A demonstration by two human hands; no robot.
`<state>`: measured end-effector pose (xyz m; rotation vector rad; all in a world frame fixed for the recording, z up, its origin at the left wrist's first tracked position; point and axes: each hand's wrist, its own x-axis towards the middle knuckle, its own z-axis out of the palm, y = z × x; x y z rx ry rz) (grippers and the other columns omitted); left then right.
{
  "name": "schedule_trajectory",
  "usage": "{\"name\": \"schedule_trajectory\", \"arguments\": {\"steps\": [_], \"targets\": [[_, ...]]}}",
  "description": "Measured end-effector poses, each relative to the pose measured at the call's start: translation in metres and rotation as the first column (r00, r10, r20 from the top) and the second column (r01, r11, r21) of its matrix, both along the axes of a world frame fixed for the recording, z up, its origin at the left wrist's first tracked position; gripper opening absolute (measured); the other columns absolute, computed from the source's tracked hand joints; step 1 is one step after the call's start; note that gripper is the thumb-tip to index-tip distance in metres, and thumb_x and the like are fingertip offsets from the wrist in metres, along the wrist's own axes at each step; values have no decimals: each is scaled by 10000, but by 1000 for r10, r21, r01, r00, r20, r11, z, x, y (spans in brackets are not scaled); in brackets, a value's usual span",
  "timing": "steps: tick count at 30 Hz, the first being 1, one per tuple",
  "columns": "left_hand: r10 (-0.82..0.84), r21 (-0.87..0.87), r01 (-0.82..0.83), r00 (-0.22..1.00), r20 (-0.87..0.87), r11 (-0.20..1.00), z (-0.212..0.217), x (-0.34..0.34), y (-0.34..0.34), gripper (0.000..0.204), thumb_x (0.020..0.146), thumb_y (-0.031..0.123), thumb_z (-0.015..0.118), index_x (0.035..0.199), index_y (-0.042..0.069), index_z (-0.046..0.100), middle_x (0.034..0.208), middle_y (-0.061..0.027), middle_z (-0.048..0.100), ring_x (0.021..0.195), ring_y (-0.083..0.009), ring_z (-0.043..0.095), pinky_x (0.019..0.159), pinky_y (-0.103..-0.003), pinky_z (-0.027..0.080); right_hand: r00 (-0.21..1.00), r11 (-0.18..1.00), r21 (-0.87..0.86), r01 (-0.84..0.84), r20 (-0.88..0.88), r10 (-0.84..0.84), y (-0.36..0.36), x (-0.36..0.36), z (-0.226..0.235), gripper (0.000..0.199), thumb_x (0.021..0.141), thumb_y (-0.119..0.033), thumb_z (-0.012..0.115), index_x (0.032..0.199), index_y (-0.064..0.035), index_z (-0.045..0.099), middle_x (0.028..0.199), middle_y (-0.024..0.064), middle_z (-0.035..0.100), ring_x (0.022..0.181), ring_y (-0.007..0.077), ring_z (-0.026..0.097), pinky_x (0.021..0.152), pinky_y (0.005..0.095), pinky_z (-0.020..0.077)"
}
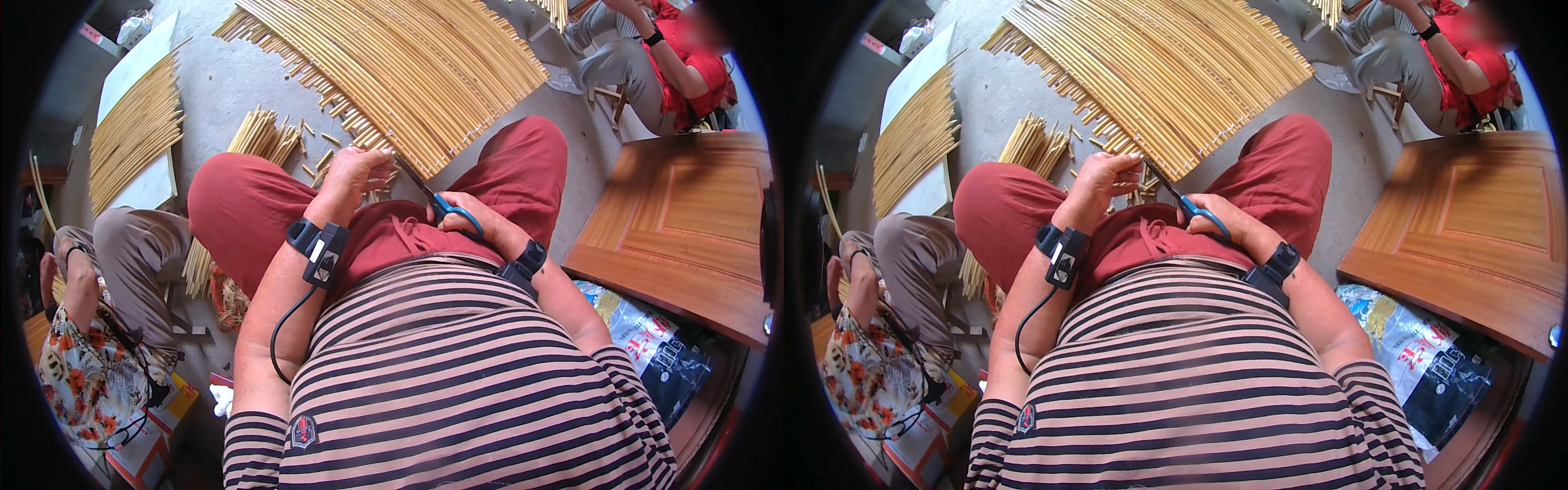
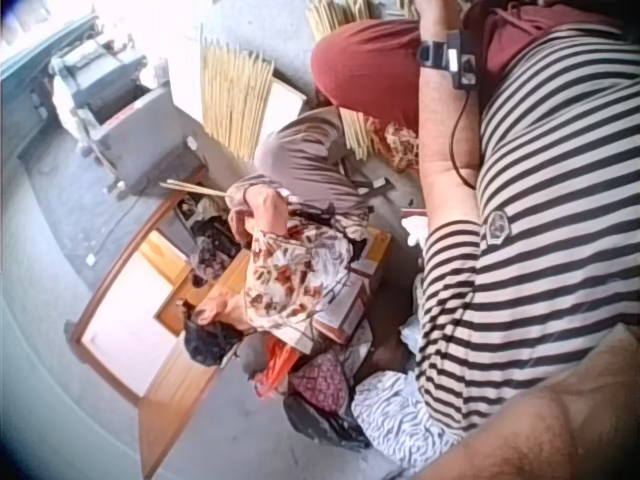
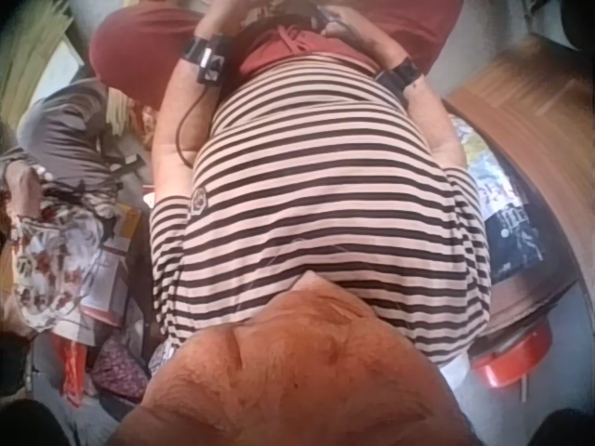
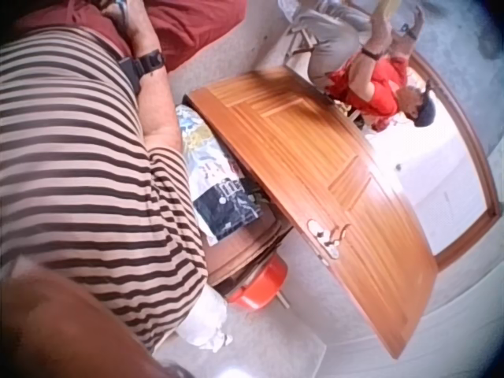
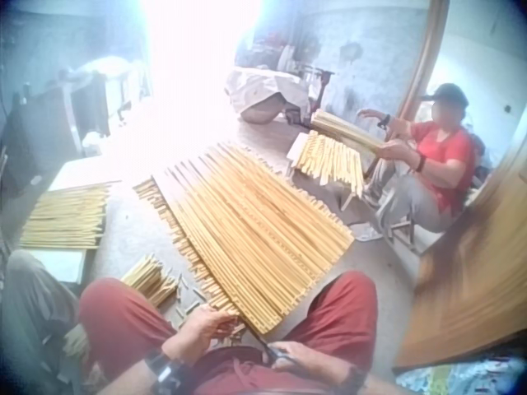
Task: Assembling bamboo sticks into a mat by cutting and arranging them.
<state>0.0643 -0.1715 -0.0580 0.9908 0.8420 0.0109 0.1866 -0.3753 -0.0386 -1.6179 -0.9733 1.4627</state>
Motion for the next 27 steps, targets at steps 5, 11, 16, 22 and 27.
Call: {"name": "schedule_trajectory", "arguments": {"steps": [5, 11, 16, 22, 27], "targets": [[13, 0, -13, 1000, 10, 1000, -2, -1, 0, 178, 785, 204, 637, 845, 37, 638, 746, -42, 637, 621, -120, 597, 559, -268, 516, 999, 1000, 21, 23, -35, -22, -3, -3, 5, 199, 670, -121, 600, 839, -22, 561, 729, 14, 543, 700, 101, 488, 657, 237, 420], [3, -41, -3, 1000, -1, 999, 7, 0, -2, 186, 779, 201, 635, 824, 22, 616, 749, -65, 617, 635, -143, 568, 579, -314, 482, 1000, 999, -46, 15, 25, -14, 3, -4, 6, 203, 674, -124, 595, 843, -19, 560, 724, 10, 538, 697, 98, 486, 648, 234, 418], [-18, -50, 18, 1000, 17, 999, 3, 0, -1, 192, 775, 199, 639, 830, 16, 616, 757, -72, 620, 636, -149, 568, 583, -324, 484, 999, 999, -14, 52, 2, -52, 6, -6, 3, 209, 675, -133, 594, 846, -17, 562, 713, 5, 530, 673, 87, 480, 623, 226, 411], [-23, -32, 23, 1000, 16, 999, 2, -1, -1, 201, 770, 198, 642, 828, 7, 615, 758, -83, 626, 624, -150, 568, 571, -313, 484, 999, 998, -50, 50, 6, -49, 6, -4, -1, 201, 669, -135, 595, 829, -18, 566, 698, 3, 527, 655, 86, 475, 604, 224, 405], [-29, -31, 29, 1000, 4, 999, 3, 0, 0, 195, 766, 193, 646, 817, 6, 619, 743, -85, 631, 603, -148, 566, 565, -306, 486, 998, 996, -74, 50, -41, -53, 6, 2, 1, 188, 666, -133, 603, 812, -20, 568, 692, 1, 528, 648, 82, 474, 594, 220, 402]]}}
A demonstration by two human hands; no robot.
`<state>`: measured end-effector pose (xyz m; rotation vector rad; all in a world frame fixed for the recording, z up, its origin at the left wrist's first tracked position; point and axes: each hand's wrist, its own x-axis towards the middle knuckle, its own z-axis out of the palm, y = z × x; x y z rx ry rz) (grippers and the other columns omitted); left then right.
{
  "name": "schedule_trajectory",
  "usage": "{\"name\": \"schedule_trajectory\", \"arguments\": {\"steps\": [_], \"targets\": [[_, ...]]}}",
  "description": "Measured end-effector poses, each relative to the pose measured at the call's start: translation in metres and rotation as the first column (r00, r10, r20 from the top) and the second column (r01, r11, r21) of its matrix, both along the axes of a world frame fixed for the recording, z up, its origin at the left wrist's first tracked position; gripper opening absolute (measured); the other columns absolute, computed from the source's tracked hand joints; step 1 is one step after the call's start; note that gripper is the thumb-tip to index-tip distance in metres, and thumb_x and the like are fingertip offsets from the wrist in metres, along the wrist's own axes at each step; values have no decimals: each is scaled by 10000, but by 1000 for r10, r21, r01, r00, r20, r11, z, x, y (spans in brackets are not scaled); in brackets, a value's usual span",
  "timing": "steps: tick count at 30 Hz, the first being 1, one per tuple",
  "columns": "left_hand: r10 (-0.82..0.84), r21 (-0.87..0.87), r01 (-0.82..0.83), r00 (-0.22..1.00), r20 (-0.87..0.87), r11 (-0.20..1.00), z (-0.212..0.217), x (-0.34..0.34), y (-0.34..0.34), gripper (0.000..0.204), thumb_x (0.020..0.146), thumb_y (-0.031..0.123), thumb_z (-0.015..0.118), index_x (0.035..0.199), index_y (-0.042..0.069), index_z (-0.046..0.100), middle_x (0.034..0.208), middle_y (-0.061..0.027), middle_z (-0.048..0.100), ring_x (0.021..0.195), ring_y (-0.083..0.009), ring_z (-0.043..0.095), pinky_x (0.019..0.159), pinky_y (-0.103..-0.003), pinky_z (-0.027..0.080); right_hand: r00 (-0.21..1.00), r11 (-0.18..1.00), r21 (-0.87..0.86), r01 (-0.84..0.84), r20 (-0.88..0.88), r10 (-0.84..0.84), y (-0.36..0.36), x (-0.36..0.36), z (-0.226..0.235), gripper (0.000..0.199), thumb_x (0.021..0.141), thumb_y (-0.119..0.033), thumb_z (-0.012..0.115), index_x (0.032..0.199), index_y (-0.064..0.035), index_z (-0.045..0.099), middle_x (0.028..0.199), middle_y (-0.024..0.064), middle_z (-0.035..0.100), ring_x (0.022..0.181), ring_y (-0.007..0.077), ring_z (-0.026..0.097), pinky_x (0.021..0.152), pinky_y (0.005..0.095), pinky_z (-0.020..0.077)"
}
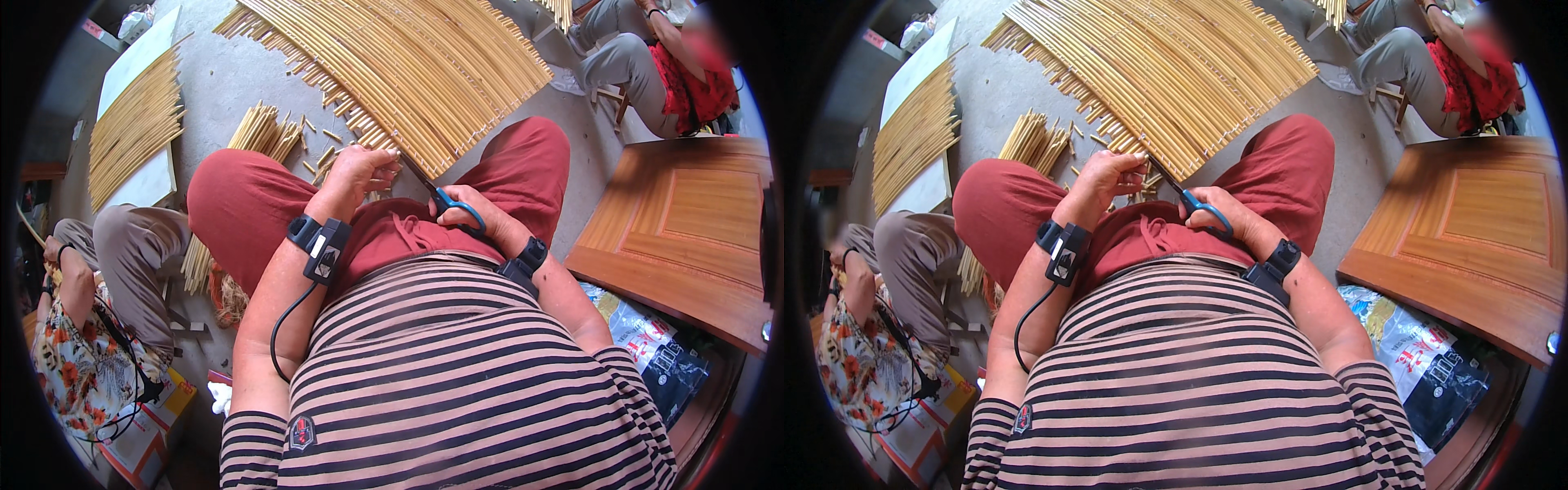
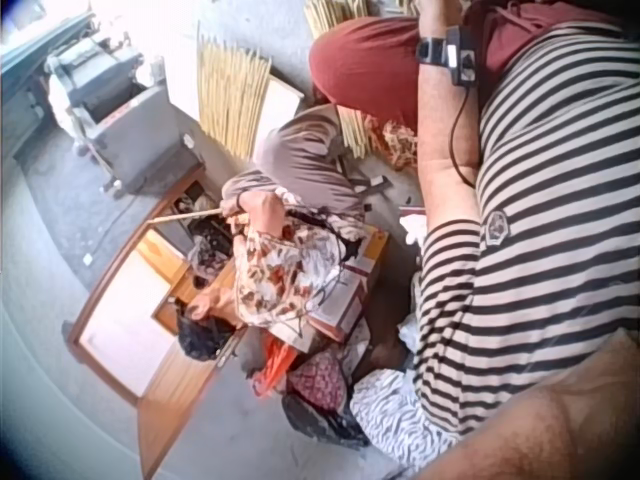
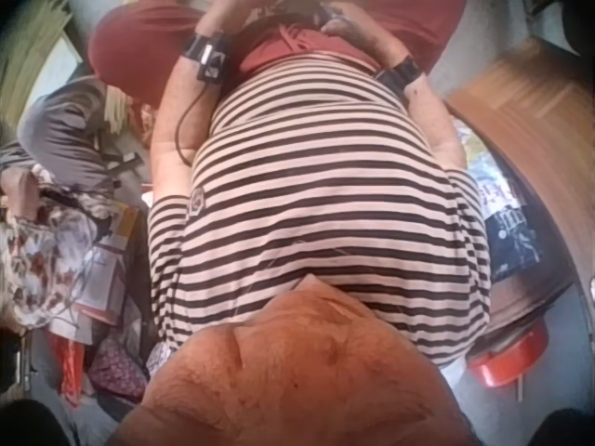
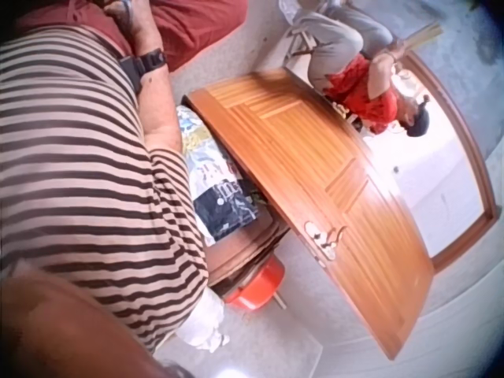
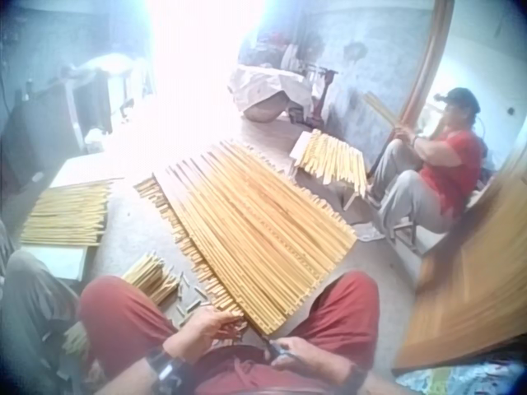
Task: Assembling bamboo sticks into a mat by cutting and arranging them.
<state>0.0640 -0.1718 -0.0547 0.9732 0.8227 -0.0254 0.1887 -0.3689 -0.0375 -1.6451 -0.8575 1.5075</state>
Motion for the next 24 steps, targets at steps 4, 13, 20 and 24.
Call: {"name": "schedule_trajectory", "arguments": {"steps": [4, 13, 20, 24], "targets": [[-6, 3, 6, 1000, -7, 1000, -1, 0, 0, 175, 765, 181, 645, 803, 11, 626, 730, -82, 637, 591, -146, 567, 568, -307, 489, 1000, 1000, 19, 9, -8, -9, 0, -1, 0, 167, 667, -101, 609, 805, -17, 567, 692, 2, 532, 647, 78, 476, 591, 222, 405], [2, 3, -2, 1000, -22, 1000, -2, 0, 0, 160, 767, 180, 652, 797, 25, 624, 720, -69, 641, 581, -139, 575, 561, -295, 493, 992, 992, 123, 22, 118, -37, -7, -7, -11, 148, 673, -71, 595, 804, -9, 566, 698, 4, 537, 651, 84, 471, 603, 227, 414], [-22, -19, 22, 1000, -5, 1000, -2, -1, 1, 183, 785, 206, 646, 834, 31, 617, 743, -50, 630, 574, -104, 579, 552, -278, 520, 998, 995, 88, 45, 34, -49, -9, -6, -14, 184, 673, -86, 601, 839, -17, 564, 743, 16, 541, 699, 89, 479, 642, 232, 418], [-5, -12, 5, 1000, -8, 1000, 0, -1, 1, 180, 771, 189, 651, 831, 22, 619, 726, -71, 641, 567, -115, 571, 539, -266, 493, 1000, 998, 66, -10, 29, 8, -10, -5, -6, 199, 677, -98, 601, 854, -18, 561, 761, 21, 542, 718, 97, 486, 660, 236, 420]]}}
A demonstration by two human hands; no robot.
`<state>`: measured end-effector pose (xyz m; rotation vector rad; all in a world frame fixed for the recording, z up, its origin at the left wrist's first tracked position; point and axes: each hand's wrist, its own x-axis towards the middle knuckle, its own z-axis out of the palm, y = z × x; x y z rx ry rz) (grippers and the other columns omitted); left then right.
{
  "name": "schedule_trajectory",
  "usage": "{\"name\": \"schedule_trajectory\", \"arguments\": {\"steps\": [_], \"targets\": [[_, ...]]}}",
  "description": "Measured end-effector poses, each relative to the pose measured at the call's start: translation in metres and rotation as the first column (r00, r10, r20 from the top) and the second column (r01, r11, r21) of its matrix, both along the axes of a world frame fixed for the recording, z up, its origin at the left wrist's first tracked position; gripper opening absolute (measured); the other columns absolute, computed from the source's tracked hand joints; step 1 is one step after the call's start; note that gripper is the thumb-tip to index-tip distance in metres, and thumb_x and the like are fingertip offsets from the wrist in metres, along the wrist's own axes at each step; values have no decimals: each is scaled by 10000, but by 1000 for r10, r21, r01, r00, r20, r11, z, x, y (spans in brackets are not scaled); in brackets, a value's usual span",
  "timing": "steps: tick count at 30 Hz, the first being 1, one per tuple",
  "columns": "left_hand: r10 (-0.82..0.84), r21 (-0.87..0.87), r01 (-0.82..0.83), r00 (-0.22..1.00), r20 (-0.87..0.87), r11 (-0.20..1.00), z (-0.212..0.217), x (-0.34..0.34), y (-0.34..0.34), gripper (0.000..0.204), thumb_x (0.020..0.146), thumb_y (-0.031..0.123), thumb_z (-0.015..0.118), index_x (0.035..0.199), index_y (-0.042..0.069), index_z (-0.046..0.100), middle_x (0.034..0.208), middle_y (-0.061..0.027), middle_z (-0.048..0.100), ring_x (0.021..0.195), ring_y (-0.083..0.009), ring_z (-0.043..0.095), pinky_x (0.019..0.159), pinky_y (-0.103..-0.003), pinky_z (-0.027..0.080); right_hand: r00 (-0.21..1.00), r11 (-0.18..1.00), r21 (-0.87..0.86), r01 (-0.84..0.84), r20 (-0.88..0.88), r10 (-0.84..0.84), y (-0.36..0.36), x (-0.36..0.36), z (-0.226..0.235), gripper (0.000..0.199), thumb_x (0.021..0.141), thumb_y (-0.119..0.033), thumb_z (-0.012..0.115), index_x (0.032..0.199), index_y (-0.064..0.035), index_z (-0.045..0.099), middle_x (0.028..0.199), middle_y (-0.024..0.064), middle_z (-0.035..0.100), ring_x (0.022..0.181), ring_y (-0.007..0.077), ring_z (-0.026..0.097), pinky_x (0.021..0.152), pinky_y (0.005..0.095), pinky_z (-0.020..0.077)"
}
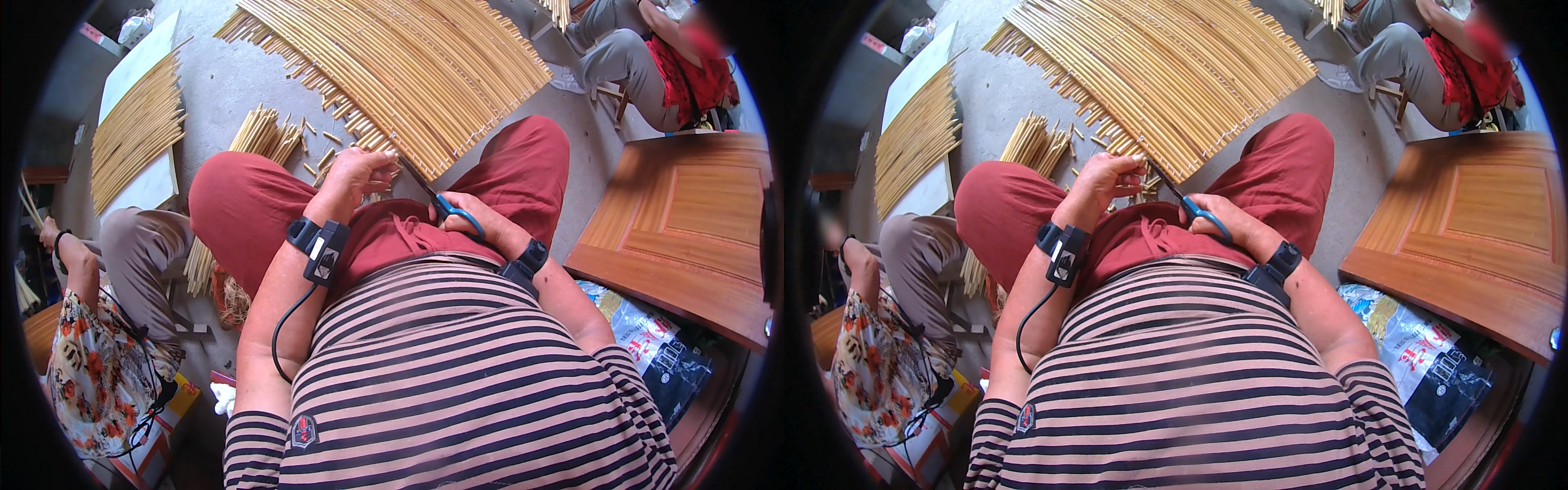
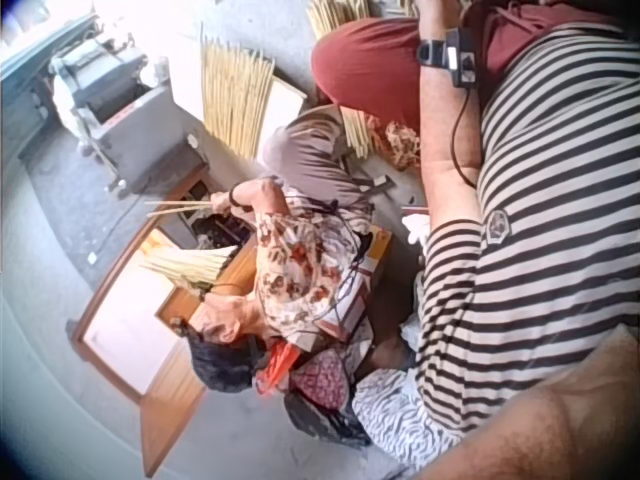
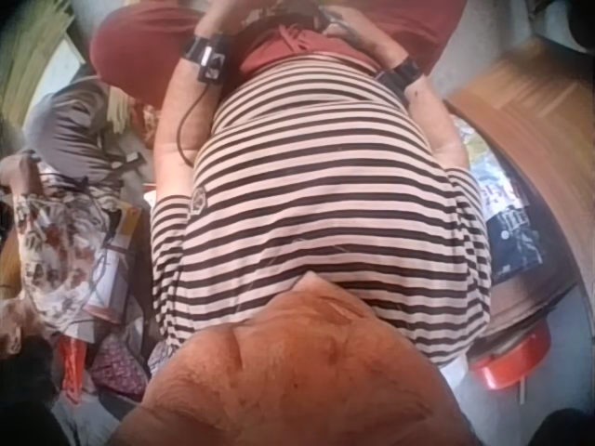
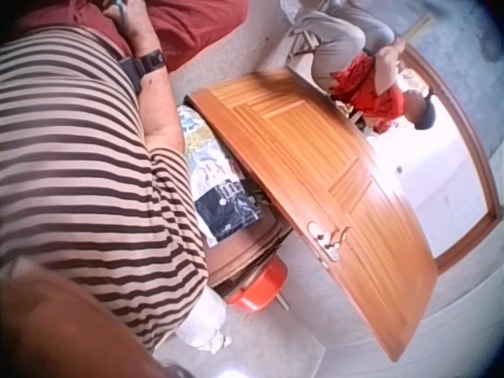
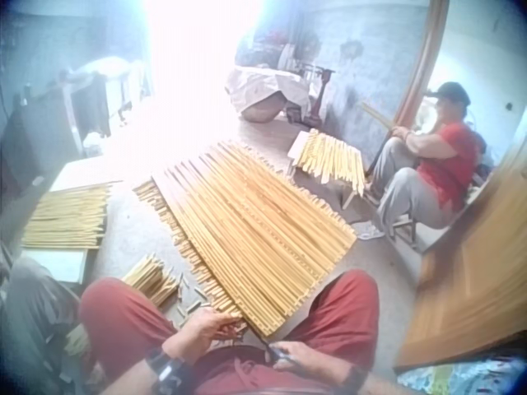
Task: Assembling bamboo sticks into a mat by cutting and arranging them.
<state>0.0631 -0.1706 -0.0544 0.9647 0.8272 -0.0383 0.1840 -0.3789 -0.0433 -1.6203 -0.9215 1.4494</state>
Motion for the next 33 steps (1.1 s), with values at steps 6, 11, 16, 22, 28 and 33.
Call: {"name": "schedule_trajectory", "arguments": {"steps": [6, 11, 16, 22, 28, 33], "targets": [[12, 1, -12, 1000, -8, 1000, 2, 0, 0, 178, 776, 182, 640, 828, 13, 623, 740, -81, 643, 575, -120, 572, 541, -269, 494, 999, 1000, -5, -18, 33, 18, 4, 0, 4, 215, 673, -118, 607, 859, -19, 564, 757, 26, 544, 720, 101, 492, 665, 240, 422], [-15, 15, 15, 1000, -2, 1000, 0, -1, -1, 182, 770, 190, 646, 793, 10, 627, 743, -83, 646, 560, -124, 557, 543, -281, 491, 1000, 997, -79, -23, 7, 24, 12, 1, 9, 237, 669, -155, 607, 859, -20, 565, 728, 21, 541, 702, 100, 491, 652, 243, 422], [-12, 14, 12, 1000, -11, 1000, -2, 0, -1, 181, 769, 188, 651, 791, 10, 626, 739, -85, 646, 565, -126, 554, 548, -279, 489, 998, 999, -36, -7, 58, 9, 12, -1, 5, 226, 663, -165, 600, 830, -15, 569, 699, 18, 534, 674, 93, 479, 613, 244, 412], [-11, -2, 10, 1000, -9, 1000, -2, 0, 0, 175, 772, 183, 651, 805, 13, 626, 747, -86, 648, 569, -122, 555, 546, -278, 489, 997, 999, -1, 44, 66, -43, 10, -4, 2, 204, 657, -143, 600, 808, -8, 571, 692, 17, 538, 661, 93, 479, 615, 242, 418], [-33, -33, 32, 999, -12, 999, -3, -1, 2, 188, 774, 194, 651, 837, 20, 621, 754, -76, 649, 576, -117, 557, 548, -279, 491, 978, 998, 65, 16, 204, -29, 6, -2, -6, 181, 647, -108, 601, 797, -10, 578, 678, 31, 544, 641, 94, 481, 592, 251, 426], [-54, -39, 54, 999, 7, 998, 3, -2, 1, 205, 789, 236, 626, 832, 36, 621, 772, -74, 646, 623, -129, 575, 583, -295, 495, 981, 997, 61, 36, 188, -47, 4, -4, -5, 167, 658, -96, 600, 797, -6, 578, 675, 32, 544, 636, 95, 482, 589, 254, 429]]}}
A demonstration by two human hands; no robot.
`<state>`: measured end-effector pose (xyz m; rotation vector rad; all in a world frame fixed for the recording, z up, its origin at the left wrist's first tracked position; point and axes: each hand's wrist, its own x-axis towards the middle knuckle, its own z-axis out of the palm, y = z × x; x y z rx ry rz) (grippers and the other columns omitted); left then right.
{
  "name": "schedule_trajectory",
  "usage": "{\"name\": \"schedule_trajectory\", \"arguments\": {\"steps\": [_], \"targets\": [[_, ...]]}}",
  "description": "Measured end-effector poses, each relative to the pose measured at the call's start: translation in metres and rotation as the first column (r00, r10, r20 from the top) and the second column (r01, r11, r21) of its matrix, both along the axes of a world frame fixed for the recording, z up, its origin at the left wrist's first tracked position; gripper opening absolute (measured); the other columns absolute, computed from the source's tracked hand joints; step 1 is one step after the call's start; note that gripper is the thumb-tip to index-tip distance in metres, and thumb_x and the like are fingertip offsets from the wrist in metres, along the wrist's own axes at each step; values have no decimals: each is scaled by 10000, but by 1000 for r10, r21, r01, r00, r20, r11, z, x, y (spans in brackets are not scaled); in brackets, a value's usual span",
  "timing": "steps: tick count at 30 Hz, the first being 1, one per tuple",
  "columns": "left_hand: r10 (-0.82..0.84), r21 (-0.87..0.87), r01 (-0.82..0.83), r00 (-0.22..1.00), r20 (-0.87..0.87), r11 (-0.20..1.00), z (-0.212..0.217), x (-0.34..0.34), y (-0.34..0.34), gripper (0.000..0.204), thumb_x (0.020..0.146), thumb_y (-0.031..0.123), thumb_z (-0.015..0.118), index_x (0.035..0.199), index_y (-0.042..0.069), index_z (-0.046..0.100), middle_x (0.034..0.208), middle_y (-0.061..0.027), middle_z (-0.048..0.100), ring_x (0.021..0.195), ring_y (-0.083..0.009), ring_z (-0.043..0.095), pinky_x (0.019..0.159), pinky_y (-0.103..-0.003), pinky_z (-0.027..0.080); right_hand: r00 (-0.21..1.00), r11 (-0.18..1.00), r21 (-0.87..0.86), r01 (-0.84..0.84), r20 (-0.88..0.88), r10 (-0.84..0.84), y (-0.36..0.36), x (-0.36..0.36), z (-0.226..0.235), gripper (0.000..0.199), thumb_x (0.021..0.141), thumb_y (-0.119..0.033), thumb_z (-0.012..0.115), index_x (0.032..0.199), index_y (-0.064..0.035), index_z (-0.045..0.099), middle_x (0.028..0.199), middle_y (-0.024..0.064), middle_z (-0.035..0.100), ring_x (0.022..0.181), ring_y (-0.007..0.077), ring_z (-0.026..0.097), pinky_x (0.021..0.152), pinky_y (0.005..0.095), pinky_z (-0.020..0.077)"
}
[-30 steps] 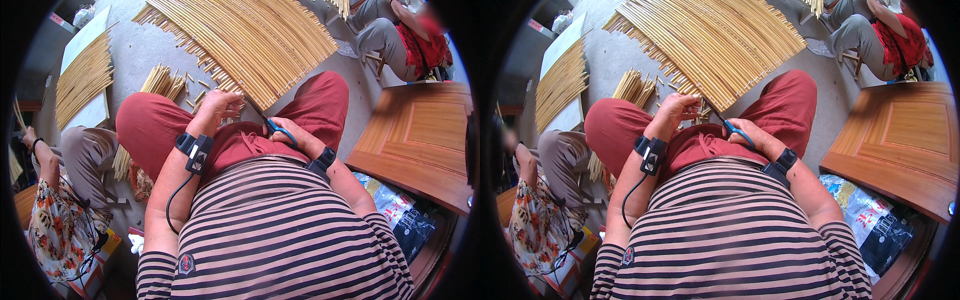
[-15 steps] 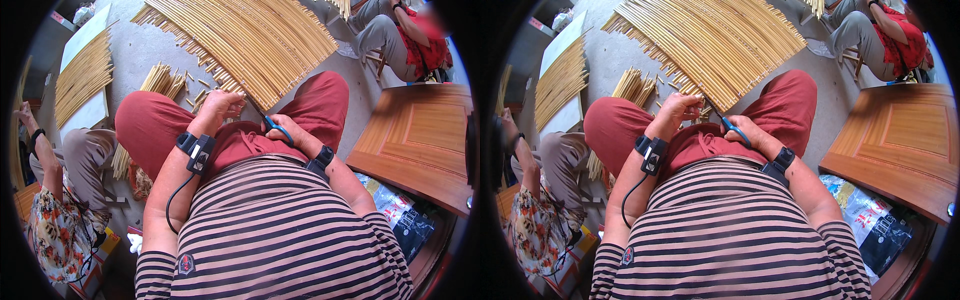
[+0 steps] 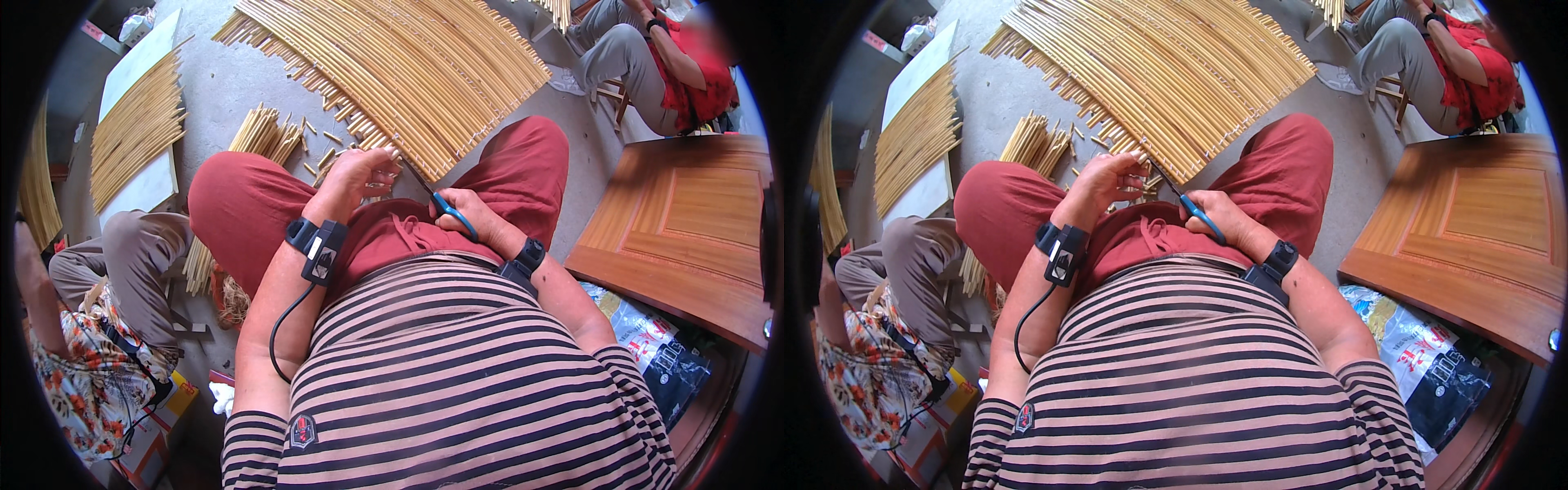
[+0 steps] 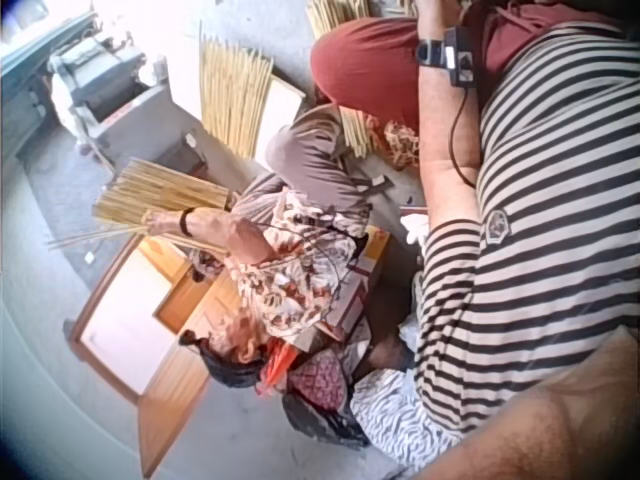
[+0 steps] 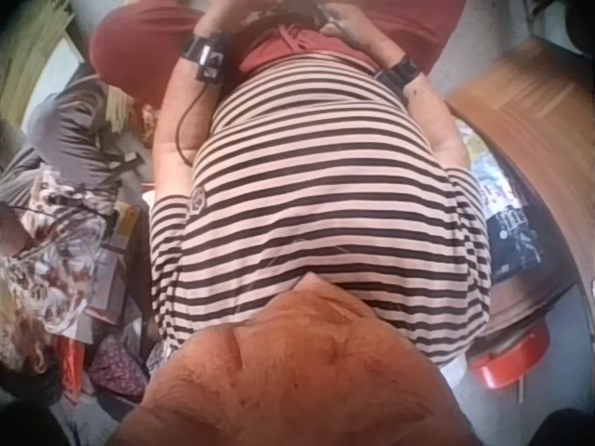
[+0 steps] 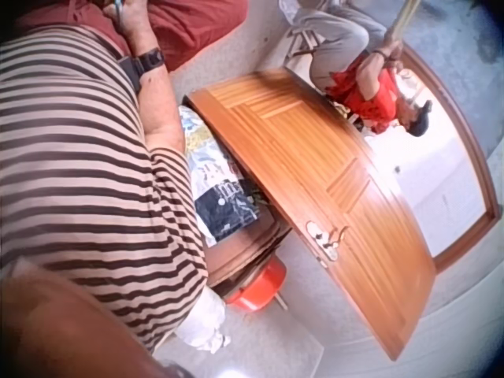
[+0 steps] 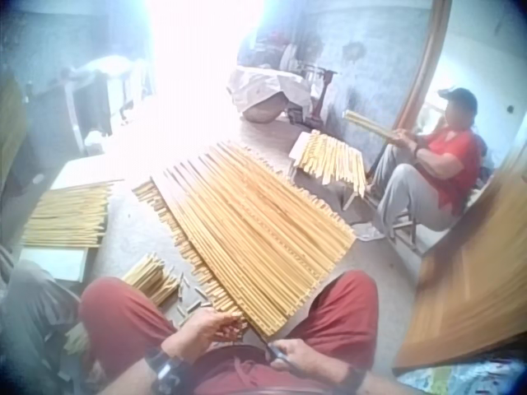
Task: Assembling bamboo sticks into a mat by cutting and arranging them.
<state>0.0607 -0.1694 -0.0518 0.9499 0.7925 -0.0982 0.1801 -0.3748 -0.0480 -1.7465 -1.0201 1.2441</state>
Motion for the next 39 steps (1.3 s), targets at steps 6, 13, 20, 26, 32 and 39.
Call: {"name": "schedule_trajectory", "arguments": {"steps": [6, 13, 20, 26, 32, 39], "targets": [[73, -54, -71, 997, 34, 996, -8, -2, 1, 171, 819, 220, 587, 844, 52, 611, 754, -60, 637, 639, -130, 601, 601, -330, 529, 994, 998, -61, 3, -105, -10, 0, 1, 1, 186, 674, -98, 605, 834, -10, 574, 726, 26, 552, 689, 97, 487, 634, 246, 427], [99, -2, -99, 995, 6, 995, -10, 1, 1, 158, 802, 205, 614, 820, 49, 615, 726, -57, 637, 583, -123, 594, 579, -321, 534, 988, 994, -76, -84, -139, 73, 2, 6, 6, 228, 665, -131, 595, 861, -15, 573, 761, 36, 559, 728, 118, 505, 682, 252, 428], [86, 2, -86, 996, 10, 996, -10, -1, 0, 154, 802, 198, 616, 800, 45, 614, 720, -54, 634, 576, -113, 588, 559, -307, 532, 987, 989, -102, -108, -126, 95, 2, 7, 11, 232, 653, -128, 589, 855, -15, 572, 759, 40, 560, 730, 121, 505, 674, 251, 425], [144, -10, -143, 989, 45, 990, -9, 1, -2, 163, 795, 202, 605, 808, 40, 607, 719, -52, 622, 588, -114, 561, 548, -293, 508, 982, 999, -27, -47, -182, 42, -8, 5, 8, 206, 658, -119, 581, 833, -11, 561, 745, 34, 555, 710, 113, 498, 660, 245, 422], [102, -7, -102, 995, 11, 995, -10, 0, 1, 174, 802, 210, 609, 813, 37, 604, 725, -55, 620, 582, -119, 566, 543, -306, 516, 982, 993, -22, -116, -150, 111, 3, 7, 19, 208, 661, -131, 585, 833, -17, 560, 724, 17, 545, 684, 109, 495, 643, 235, 421], [80, -2, -80, 997, -4, 997, -7, 1, 1, 181, 802, 214, 610, 823, 35, 606, 741, -68, 628, 583, -127, 572, 545, -313, 516, 963, 992, -99, -79, -263, 50, 7, 8, 16, 226, 662, -157, 585, 835, -12, 569, 683, 13, 550, 634, 87, 501, 589, 212, 416]]}}
